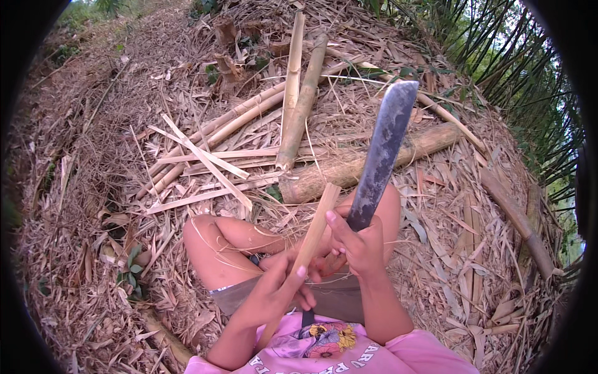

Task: The person shaves a piece of bamboo using a knife. They peel away long thin strips and smooth the surface of the bamboo stalk.

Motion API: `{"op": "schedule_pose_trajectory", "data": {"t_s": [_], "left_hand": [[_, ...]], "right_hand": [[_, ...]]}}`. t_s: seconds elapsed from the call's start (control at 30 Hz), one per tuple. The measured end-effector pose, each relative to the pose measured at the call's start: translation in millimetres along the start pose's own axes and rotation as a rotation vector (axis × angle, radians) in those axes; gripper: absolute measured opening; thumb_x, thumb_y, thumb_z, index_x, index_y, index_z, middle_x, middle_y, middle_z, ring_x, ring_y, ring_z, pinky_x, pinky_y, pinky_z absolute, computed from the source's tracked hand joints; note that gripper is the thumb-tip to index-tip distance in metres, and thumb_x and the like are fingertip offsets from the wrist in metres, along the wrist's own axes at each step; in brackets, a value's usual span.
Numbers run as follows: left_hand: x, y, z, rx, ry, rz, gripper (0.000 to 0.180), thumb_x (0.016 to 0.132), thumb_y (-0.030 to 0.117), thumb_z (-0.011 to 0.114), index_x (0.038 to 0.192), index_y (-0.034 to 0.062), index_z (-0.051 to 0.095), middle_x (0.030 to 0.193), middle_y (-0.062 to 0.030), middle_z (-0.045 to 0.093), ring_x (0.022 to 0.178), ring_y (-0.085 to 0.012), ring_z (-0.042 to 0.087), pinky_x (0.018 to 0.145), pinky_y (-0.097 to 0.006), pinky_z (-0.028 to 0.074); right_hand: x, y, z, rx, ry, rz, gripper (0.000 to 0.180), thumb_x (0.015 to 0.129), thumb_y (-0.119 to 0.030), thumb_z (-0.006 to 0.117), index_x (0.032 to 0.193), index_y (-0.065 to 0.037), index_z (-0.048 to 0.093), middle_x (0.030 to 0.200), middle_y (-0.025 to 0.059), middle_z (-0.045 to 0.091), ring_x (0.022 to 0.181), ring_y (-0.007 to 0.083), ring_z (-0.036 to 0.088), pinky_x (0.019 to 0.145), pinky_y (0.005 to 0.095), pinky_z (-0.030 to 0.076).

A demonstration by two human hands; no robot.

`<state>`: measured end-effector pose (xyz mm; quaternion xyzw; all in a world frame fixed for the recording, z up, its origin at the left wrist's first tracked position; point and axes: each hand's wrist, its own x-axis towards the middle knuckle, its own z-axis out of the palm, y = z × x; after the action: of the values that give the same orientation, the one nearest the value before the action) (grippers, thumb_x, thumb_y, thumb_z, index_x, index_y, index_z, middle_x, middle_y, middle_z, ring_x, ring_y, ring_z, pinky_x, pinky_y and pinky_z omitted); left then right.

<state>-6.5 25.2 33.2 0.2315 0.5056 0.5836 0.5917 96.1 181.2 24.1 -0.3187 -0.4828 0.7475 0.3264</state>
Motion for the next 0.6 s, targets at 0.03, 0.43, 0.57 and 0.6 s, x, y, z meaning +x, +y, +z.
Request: {"op": "schedule_pose_trajectory", "data": {"t_s": [0.03, 0.43, 0.57, 0.6], "left_hand": [[4.8, 6.2, 2.6, 0.026, 0.003, -0.026, 0.034, 0.108, 0.027, 0.038, 0.123, -0.0021, 0.047, 0.094, -0.0091, 0.058, 0.063, -0.0111, 0.062, 0.052, -0.023, 0.051], [8.7, 0.3, 33.0, 0.446, 0.238, 0.326, 0.028, 0.106, 0.021, 0.044, 0.093, 0.0000, 0.056, 0.069, -0.0070, 0.053, 0.058, -0.0156, 0.052, 0.055, -0.032, 0.041], [2.1, 3.8, 40.4, 0.545, 0.277, 0.376, 0.023, 0.105, 0.017, 0.046, 0.096, -0.0021, 0.056, 0.073, -0.0181, 0.058, 0.064, -0.0289, 0.059, 0.062, -0.040, 0.044], [2.4, 1.2, 37.0, 0.658, 0.272, 0.383, 0.023, 0.104, 0.016, 0.045, 0.096, -0.0027, 0.056, 0.073, -0.0202, 0.059, 0.064, -0.0358, 0.059, 0.061, -0.043, 0.045]], "right_hand": [[-0.2, -1.4, 1.0, -0.087, 0.005, -0.018, 0.018, 0.092, -0.015, 0.072, 0.094, 0.003, 0.069, 0.061, -0.0024, 0.058, 0.047, 0.0050, 0.050, 0.043, 0.0230, 0.039], [-13.8, -28.2, -16.3, -1.321, 0.010, -0.925, 0.061, 0.084, -0.065, 0.061, 0.065, -0.008, 0.061, 0.058, 0.0081, 0.056, 0.051, 0.0251, 0.058, 0.051, 0.0359, 0.041], [-3.8, -18.4, -20.9, -1.257, 0.068, -0.996, 0.065, 0.085, -0.068, 0.057, 0.060, -0.009, 0.055, 0.055, 0.0071, 0.053, 0.049, 0.0258, 0.055, 0.052, 0.0380, 0.039], [4.7, -18.1, -25.7, -1.200, 0.073, -0.914, 0.067, 0.088, -0.069, 0.051, 0.060, -0.008, 0.056, 0.057, 0.0080, 0.055, 0.051, 0.0257, 0.056, 0.058, 0.0394, 0.039]]}}
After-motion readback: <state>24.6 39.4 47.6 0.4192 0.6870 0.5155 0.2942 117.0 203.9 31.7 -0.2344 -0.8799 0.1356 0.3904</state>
